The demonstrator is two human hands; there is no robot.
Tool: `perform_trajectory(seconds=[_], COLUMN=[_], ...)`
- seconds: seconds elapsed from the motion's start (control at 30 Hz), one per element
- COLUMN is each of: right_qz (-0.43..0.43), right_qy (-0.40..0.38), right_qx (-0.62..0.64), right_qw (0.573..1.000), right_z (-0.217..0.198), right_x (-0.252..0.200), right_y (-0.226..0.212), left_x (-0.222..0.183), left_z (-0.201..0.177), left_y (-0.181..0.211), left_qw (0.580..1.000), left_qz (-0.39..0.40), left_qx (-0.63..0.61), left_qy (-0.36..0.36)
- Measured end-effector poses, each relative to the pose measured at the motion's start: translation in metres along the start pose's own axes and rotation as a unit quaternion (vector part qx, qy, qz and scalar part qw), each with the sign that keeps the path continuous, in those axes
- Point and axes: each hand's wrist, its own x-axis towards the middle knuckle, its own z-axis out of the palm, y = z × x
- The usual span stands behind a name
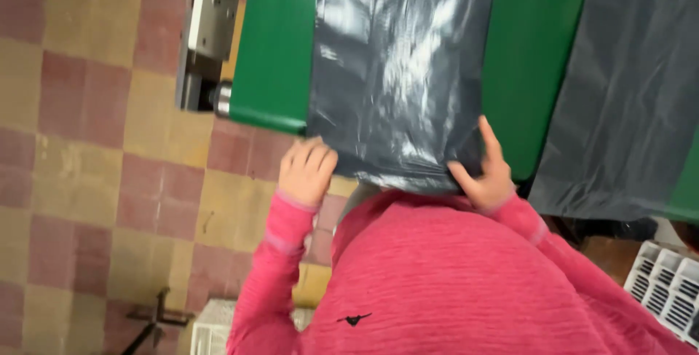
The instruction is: Folding black plastic bags and placing them in a bin.
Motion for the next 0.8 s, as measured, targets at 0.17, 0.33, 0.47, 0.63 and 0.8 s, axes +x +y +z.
perform_trajectory(seconds=[0.17, 0.33, 0.47, 0.63, 0.8], right_qz=[0.173, 0.328, 0.348, 0.390, -0.227], right_qy=[-0.031, -0.019, -0.039, -0.020, 0.120], right_qx=[0.194, 0.338, 0.421, 0.321, -0.392], right_qw=[0.965, 0.882, 0.837, 0.863, 0.883], right_z=[-0.091, -0.129, -0.135, -0.119, -0.106], right_x=[0.020, 0.166, 0.302, 0.387, 0.429], right_y=[0.046, 0.085, 0.129, 0.170, 0.135], left_x=[0.094, 0.239, 0.354, 0.402, 0.407], left_z=[-0.071, -0.027, 0.077, 0.179, 0.167], left_y=[0.004, -0.041, -0.095, -0.148, -0.122], left_qw=[0.983, 0.945, 0.948, 0.972, 0.994], left_qz=[0.014, -0.003, -0.046, -0.100, -0.090], left_qx=[-0.177, -0.326, -0.304, -0.209, -0.050], left_qy=[-0.047, 0.007, 0.081, 0.034, 0.043])
